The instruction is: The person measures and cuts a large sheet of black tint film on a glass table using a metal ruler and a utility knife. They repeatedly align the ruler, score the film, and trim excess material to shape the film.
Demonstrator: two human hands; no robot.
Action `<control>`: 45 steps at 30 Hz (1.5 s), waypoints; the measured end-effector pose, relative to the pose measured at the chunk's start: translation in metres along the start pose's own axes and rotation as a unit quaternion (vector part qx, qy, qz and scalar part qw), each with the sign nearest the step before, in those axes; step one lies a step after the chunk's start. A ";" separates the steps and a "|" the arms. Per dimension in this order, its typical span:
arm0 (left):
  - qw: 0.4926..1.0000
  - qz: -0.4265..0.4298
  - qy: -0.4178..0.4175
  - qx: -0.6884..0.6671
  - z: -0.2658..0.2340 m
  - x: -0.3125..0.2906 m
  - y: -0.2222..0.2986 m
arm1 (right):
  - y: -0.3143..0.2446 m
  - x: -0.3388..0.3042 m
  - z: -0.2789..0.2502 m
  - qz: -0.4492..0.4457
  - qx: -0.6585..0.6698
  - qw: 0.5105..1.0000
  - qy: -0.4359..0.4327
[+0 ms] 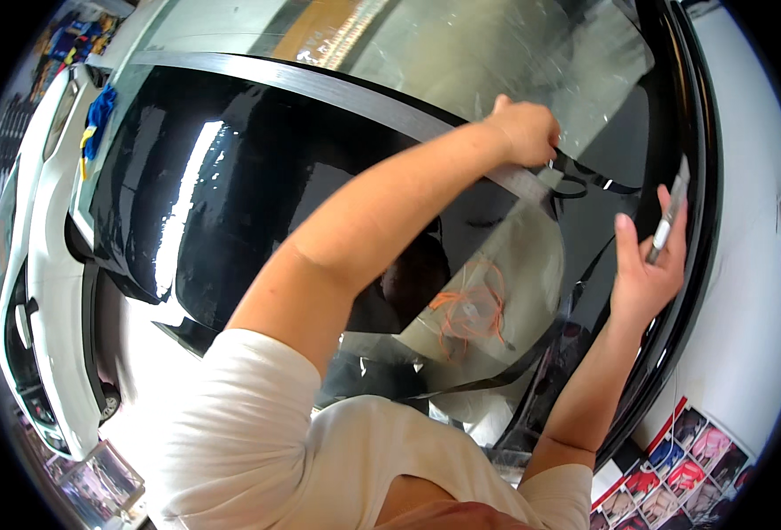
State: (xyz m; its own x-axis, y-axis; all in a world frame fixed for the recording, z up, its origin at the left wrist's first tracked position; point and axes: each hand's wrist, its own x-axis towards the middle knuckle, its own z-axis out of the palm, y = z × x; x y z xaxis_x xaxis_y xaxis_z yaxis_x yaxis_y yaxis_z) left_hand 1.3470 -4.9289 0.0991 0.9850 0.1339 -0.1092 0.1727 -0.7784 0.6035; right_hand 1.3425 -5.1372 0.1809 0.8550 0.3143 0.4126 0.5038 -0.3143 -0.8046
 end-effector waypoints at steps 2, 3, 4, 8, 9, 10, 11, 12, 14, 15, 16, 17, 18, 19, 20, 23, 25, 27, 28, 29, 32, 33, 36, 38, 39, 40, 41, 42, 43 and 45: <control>0.999 0.011 0.034 0.013 0.002 -0.010 0.004 | 0.010 0.011 0.024 -0.024 0.045 0.994 -0.092; 0.999 0.017 0.047 0.012 0.005 -0.013 0.004 | 0.014 0.016 0.037 -0.036 0.066 0.989 -0.130; 0.998 0.017 0.054 0.024 0.004 -0.018 0.006 | 0.022 0.021 0.050 -0.036 0.070 0.985 -0.154; 0.969 0.011 0.238 0.068 0.012 -0.032 0.004 | 0.049 0.033 0.075 0.043 0.081 0.966 -0.241; 0.950 0.006 0.301 0.077 0.014 -0.035 0.001 | 0.051 0.034 0.080 0.057 0.078 0.962 -0.253; 0.934 0.005 0.352 0.069 0.015 -0.042 0.000 | 0.056 0.031 0.082 0.053 0.066 0.962 -0.258; 0.937 0.006 0.342 0.074 0.015 -0.049 -0.001 | 0.062 0.028 0.085 0.050 0.053 0.962 -0.261; 0.940 0.007 0.331 0.079 0.014 -0.056 -0.003 | 0.066 0.026 0.086 0.046 0.039 0.963 -0.264; 0.948 0.039 0.290 0.124 0.010 -0.077 -0.002 | 0.068 0.031 0.089 0.022 -0.040 0.958 -0.283; 0.948 0.069 0.278 0.135 0.014 -0.085 -0.005 | 0.068 0.035 0.090 0.011 -0.081 0.953 -0.291; 0.948 0.099 0.268 0.142 0.022 -0.092 -0.010 | 0.066 0.036 0.093 0.004 -0.089 0.950 -0.298; 0.946 0.133 0.259 0.145 0.027 -0.100 -0.010 | 0.061 0.036 0.095 -0.001 -0.104 0.948 -0.301; 0.961 0.129 0.216 0.115 0.031 -0.108 -0.010 | 0.058 0.037 0.096 -0.007 -0.118 0.945 -0.305; 0.954 0.141 0.230 0.127 0.031 -0.108 -0.008 | 0.057 0.044 0.096 0.000 -0.118 0.942 -0.315; 0.947 0.151 0.245 0.140 0.031 -0.107 -0.007 | 0.056 0.051 0.096 0.006 -0.119 0.938 -0.325; 0.962 0.138 0.192 0.139 0.025 -0.102 -0.008 | 0.052 0.072 0.097 0.027 -0.124 0.924 -0.360; 0.960 0.145 0.190 0.146 0.023 -0.102 -0.013 | 0.060 0.081 0.099 0.021 -0.112 0.918 -0.380; 0.961 0.154 0.177 0.146 0.026 -0.103 -0.016 | 0.063 0.083 0.100 0.047 -0.098 0.909 -0.402; 0.960 0.161 0.175 0.147 0.027 -0.103 -0.017 | 0.061 0.083 0.101 0.063 -0.096 0.905 -0.410; 0.959 0.168 0.174 0.149 0.028 -0.103 -0.017 | 0.062 0.085 0.101 0.078 -0.094 0.901 -0.417; 0.962 0.159 0.154 0.160 0.027 -0.100 -0.017 | 0.068 0.089 0.104 0.053 -0.089 0.899 -0.425; 0.963 0.154 0.148 0.163 0.027 -0.099 -0.016 | 0.068 0.089 0.105 0.047 -0.097 0.898 -0.426; 0.965 0.152 0.146 0.158 0.025 -0.097 -0.015 | 0.068 0.089 0.105 0.052 -0.099 0.900 -0.421; 0.965 0.153 0.147 0.152 0.025 -0.096 -0.015 | 0.074 0.090 0.105 0.051 -0.093 0.903 -0.416; 0.966 0.154 0.148 0.148 0.025 -0.095 -0.016 | 0.076 0.090 0.104 0.050 -0.090 0.905 -0.413; 0.966 0.153 0.150 0.146 0.025 -0.095 -0.016 | 0.076 0.090 0.104 0.053 -0.091 0.904 -0.413; 0.965 0.153 0.151 0.148 0.026 -0.095 -0.016 | 0.074 0.090 0.104 0.055 -0.092 0.904 -0.414; 0.965 0.153 0.152 0.151 0.026 -0.095 -0.016 | 0.073 0.090 0.104 0.057 -0.093 0.904 -0.414; 0.964 0.153 0.153 0.153 0.026 -0.095 -0.016 | 0.075 0.090 0.104 0.060 -0.082 0.905 -0.412; 0.964 0.154 0.152 0.151 0.025 -0.095 -0.015 | 0.080 0.091 0.104 0.067 -0.061 0.908 -0.409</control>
State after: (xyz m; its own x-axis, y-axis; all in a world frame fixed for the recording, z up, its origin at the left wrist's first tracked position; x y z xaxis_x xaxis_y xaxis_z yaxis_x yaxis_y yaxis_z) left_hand 1.2506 -4.9447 0.0808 0.9527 0.0055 0.3039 -0.0924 -0.9473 0.3068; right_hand 1.4481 -5.0408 0.1099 0.5570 0.8108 -0.1802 0.4555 -0.4796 -0.7500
